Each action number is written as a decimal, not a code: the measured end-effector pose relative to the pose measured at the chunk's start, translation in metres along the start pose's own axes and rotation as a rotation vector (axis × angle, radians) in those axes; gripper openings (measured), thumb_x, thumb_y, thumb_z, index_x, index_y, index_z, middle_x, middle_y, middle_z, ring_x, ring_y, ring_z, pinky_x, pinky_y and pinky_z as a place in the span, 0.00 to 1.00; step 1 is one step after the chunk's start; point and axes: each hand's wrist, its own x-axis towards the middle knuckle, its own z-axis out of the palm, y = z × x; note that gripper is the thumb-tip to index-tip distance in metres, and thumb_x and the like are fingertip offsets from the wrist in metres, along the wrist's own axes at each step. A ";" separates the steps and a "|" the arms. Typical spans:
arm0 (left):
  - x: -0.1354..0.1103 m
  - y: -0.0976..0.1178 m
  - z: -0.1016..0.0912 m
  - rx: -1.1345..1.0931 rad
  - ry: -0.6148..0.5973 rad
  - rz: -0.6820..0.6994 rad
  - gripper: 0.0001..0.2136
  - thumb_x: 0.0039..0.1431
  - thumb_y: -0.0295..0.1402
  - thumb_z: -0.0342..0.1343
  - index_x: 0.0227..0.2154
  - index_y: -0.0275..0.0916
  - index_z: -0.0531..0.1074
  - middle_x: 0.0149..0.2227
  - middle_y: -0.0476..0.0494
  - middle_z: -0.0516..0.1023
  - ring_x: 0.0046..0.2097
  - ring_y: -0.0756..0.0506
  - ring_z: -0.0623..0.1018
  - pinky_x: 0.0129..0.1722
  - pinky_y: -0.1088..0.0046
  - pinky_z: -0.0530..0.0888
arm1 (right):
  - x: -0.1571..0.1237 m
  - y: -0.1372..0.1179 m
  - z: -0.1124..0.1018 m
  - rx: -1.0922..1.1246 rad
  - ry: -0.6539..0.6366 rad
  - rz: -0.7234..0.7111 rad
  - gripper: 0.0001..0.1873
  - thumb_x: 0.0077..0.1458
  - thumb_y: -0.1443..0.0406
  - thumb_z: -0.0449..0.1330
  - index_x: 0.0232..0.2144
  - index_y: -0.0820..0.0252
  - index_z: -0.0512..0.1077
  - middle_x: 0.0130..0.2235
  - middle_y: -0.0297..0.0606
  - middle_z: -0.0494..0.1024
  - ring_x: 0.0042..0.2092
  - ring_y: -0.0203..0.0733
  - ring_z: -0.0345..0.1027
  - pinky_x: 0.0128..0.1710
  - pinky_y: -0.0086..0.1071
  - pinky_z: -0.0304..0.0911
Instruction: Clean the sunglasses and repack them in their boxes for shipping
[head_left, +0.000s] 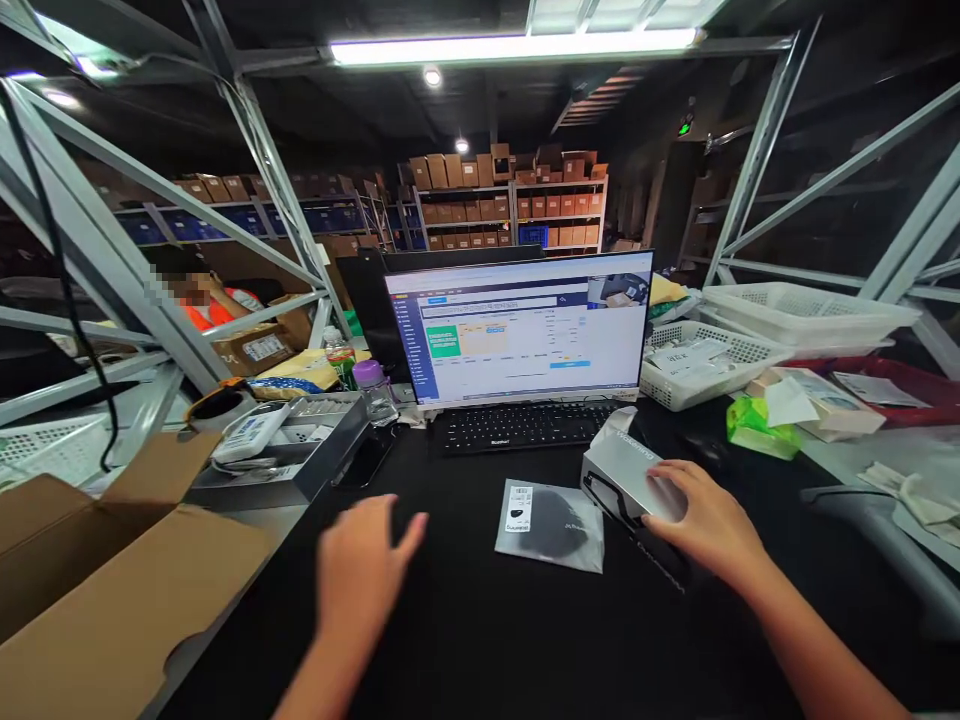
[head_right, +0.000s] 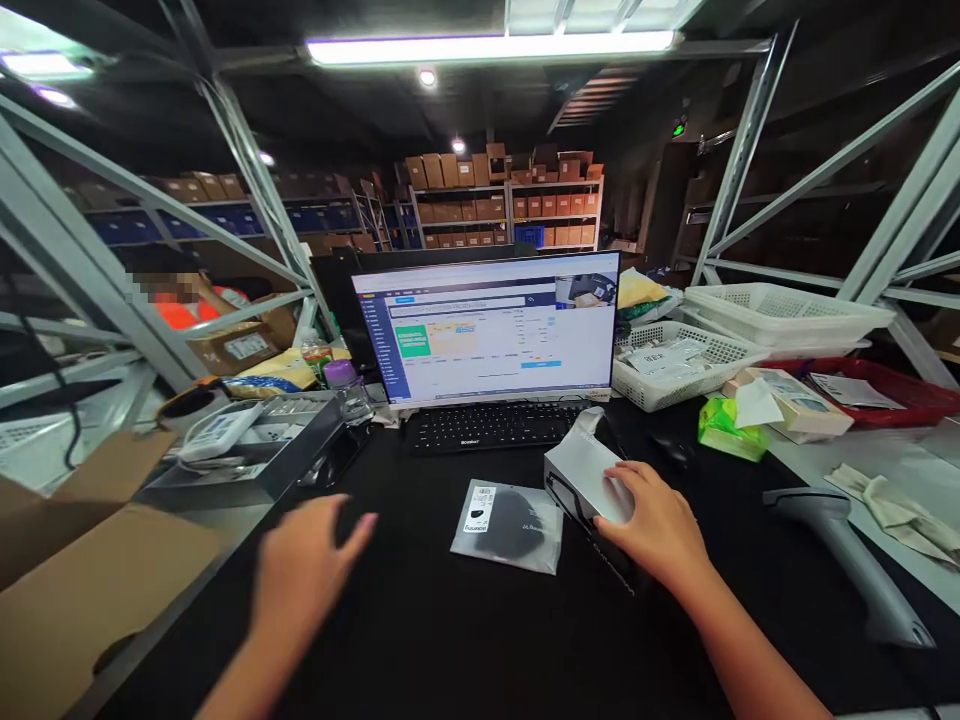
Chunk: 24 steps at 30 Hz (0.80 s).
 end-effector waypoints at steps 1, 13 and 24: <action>0.000 0.025 0.024 -0.034 -0.098 0.005 0.23 0.59 0.47 0.55 0.49 0.33 0.73 0.50 0.29 0.75 0.54 0.30 0.72 0.55 0.51 0.66 | -0.001 -0.001 -0.001 -0.012 0.007 0.015 0.25 0.49 0.55 0.63 0.51 0.51 0.73 0.60 0.38 0.70 0.54 0.53 0.71 0.50 0.45 0.68; 0.016 0.116 0.106 -0.713 -0.359 -0.011 0.13 0.56 0.42 0.59 0.25 0.39 0.67 0.25 0.52 0.69 0.30 0.47 0.71 0.34 0.69 0.69 | -0.006 -0.009 0.003 -0.171 0.154 -0.087 0.20 0.50 0.63 0.67 0.47 0.57 0.75 0.56 0.48 0.75 0.61 0.61 0.65 0.58 0.56 0.61; 0.021 0.099 0.002 -1.410 -0.047 -0.291 0.27 0.49 0.51 0.67 0.47 0.42 0.69 0.45 0.44 0.80 0.45 0.42 0.80 0.45 0.65 0.77 | -0.011 -0.091 0.014 0.520 -0.073 -0.407 0.50 0.49 0.57 0.70 0.69 0.55 0.52 0.68 0.49 0.59 0.68 0.54 0.54 0.65 0.50 0.55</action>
